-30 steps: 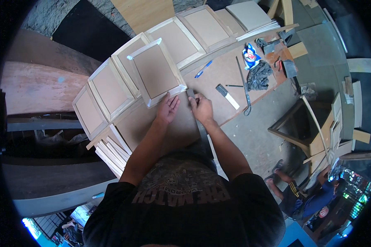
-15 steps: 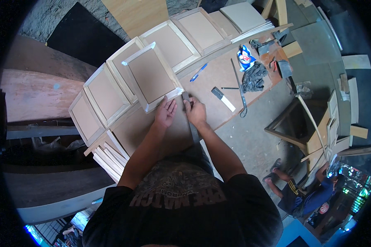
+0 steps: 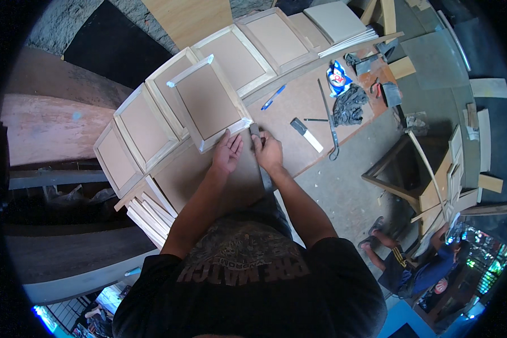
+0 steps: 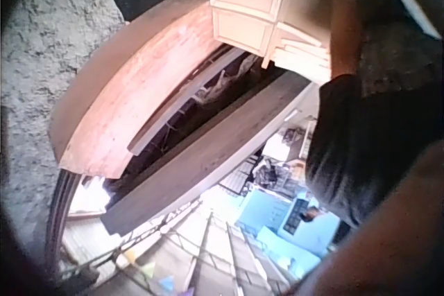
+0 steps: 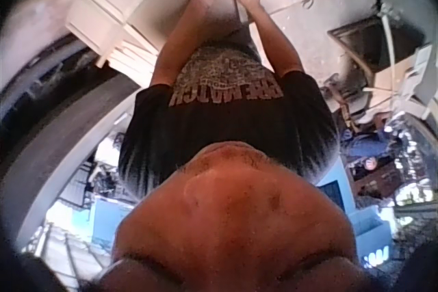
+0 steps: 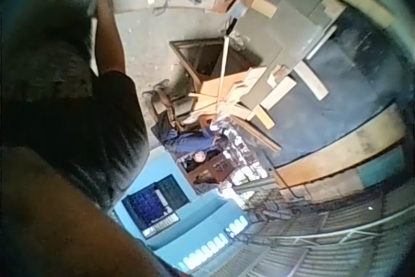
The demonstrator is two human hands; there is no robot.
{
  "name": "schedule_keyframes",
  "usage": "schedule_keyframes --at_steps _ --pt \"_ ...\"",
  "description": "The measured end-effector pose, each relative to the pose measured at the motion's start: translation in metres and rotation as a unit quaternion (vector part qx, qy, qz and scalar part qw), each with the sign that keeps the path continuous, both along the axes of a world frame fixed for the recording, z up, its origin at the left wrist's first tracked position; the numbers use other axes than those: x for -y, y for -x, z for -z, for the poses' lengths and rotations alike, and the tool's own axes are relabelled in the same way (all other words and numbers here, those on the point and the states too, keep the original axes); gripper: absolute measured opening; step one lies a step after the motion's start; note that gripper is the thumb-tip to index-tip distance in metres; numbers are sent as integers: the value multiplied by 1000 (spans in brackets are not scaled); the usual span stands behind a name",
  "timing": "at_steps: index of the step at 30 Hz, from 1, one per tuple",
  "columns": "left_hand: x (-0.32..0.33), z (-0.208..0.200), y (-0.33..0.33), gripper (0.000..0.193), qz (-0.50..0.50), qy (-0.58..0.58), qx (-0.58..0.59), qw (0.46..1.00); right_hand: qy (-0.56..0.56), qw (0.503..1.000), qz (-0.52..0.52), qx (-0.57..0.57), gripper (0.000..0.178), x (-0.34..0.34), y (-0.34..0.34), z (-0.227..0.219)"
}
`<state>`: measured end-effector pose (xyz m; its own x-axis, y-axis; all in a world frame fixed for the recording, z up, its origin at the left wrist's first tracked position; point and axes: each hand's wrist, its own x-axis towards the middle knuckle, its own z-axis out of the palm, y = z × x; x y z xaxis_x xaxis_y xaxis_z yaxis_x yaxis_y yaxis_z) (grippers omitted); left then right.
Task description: The recorder is assembling and finishing wooden picture frames, applying glue and using a file for finishing edges.
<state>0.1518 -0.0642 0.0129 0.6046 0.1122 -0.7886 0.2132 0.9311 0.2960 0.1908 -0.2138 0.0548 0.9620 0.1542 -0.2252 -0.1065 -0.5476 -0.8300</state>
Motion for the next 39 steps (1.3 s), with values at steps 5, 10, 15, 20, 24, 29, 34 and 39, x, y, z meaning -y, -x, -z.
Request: schedule_keyframes --at_steps 5,10,15,20,24,29,34,39 --pt "0 0 0 35 3 -3 2 1000 0 1000 -2 11 26 1 -1 5" --pt "1 -2 -1 36 6 -9 2 1000 19 1000 -8 18 26 3 -2 12" --pt "1 1 -1 37 4 -5 2 1000 14 1000 -10 24 26 2 -2 8" --pt "0 1 0 38 4 -5 7 1000 7 1000 -9 25 26 1 -1 4" --pt "1 1 -1 37 2 -7 5 1000 1 1000 -1 11 26 2 -2 2" --pt "1 1 0 37 3 -2 6 1000 -10 1000 2 -7 26 1 -1 -2" --pt "1 -2 -1 37 4 0 3 1000 -25 999 5 -28 26 1 -1 -4" --pt "2 -5 -1 34 -1 -1 -2 1000 -20 1000 -7 -19 26 1 -1 -1"
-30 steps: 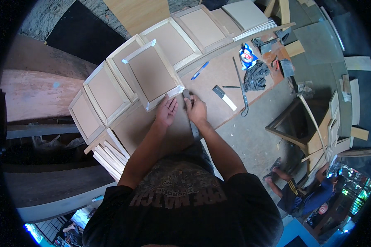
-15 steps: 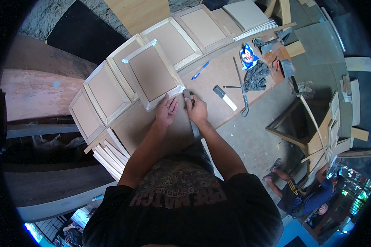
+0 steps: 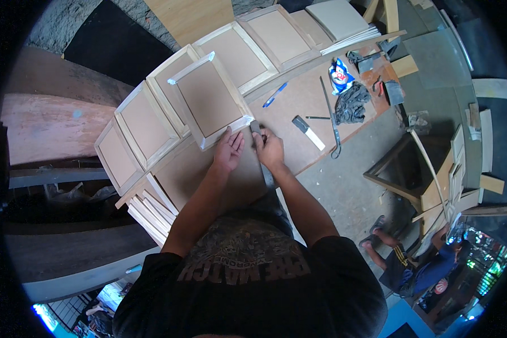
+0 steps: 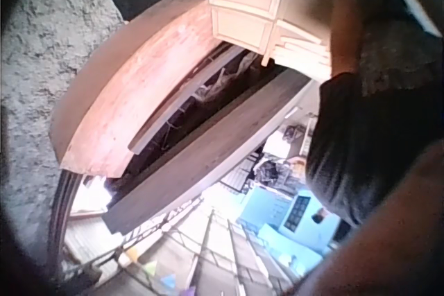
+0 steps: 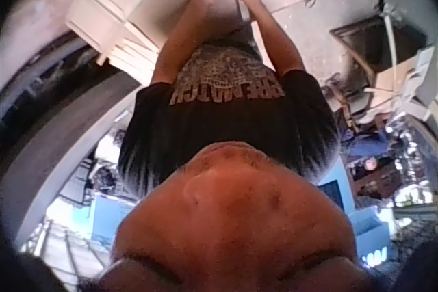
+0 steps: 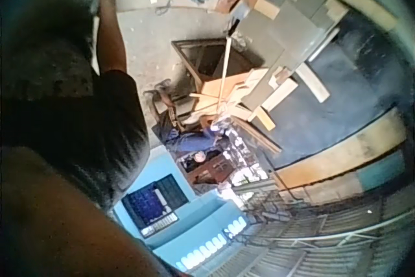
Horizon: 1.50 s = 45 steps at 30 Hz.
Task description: The recorder is assembling and finishing wooden picture frames, applying glue and using a file for finishing edges.
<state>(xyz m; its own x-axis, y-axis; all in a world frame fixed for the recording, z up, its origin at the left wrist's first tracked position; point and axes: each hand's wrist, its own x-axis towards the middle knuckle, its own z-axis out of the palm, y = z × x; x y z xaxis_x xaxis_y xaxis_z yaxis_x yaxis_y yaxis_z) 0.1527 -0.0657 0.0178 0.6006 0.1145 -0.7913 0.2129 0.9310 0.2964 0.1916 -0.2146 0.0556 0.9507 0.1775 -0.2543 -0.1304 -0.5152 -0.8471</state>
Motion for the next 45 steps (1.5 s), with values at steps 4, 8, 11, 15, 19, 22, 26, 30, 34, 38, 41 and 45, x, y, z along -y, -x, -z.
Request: schedule_keyframes --at_steps 4,8,11,15,19,22,26,30,34,38,41,45 --pt "0 -1 0 35 2 1 4 1000 -2 1000 0 -6 26 1 -1 2" --pt "1 -4 0 38 6 -4 -1 1000 -7 1000 -3 12 26 1 0 5" --pt "-1 -3 0 38 5 -3 -1 1000 -17 1000 -2 -4 26 0 -1 2" --pt "-1 -1 0 36 8 2 4 1000 -27 1000 1 -4 24 0 0 -2" --pt "0 1 1 35 5 -1 -2 1000 -26 999 -1 -22 25 0 -1 -6" --pt "-1 4 1 34 6 3 2 1000 -32 999 2 -30 25 -1 -1 -6" --pt "-2 6 1 35 6 4 8 1000 -37 999 -1 -34 25 0 -1 -3" --pt "0 2 0 34 13 3 9 1000 -45 999 -17 -16 25 0 1 4" --pt "-1 0 0 32 7 0 4 1000 -38 999 -13 -24 25 -2 1 0" --pt "-1 -2 1 30 4 -4 4 1000 -33 999 -20 -19 25 -3 1 -5" --pt "-2 -1 1 30 5 -5 7 1000 -39 999 -19 -32 25 -3 1 -5" --pt "-2 3 1 32 8 1 14 1000 -58 997 -45 -34 25 -1 4 -3"
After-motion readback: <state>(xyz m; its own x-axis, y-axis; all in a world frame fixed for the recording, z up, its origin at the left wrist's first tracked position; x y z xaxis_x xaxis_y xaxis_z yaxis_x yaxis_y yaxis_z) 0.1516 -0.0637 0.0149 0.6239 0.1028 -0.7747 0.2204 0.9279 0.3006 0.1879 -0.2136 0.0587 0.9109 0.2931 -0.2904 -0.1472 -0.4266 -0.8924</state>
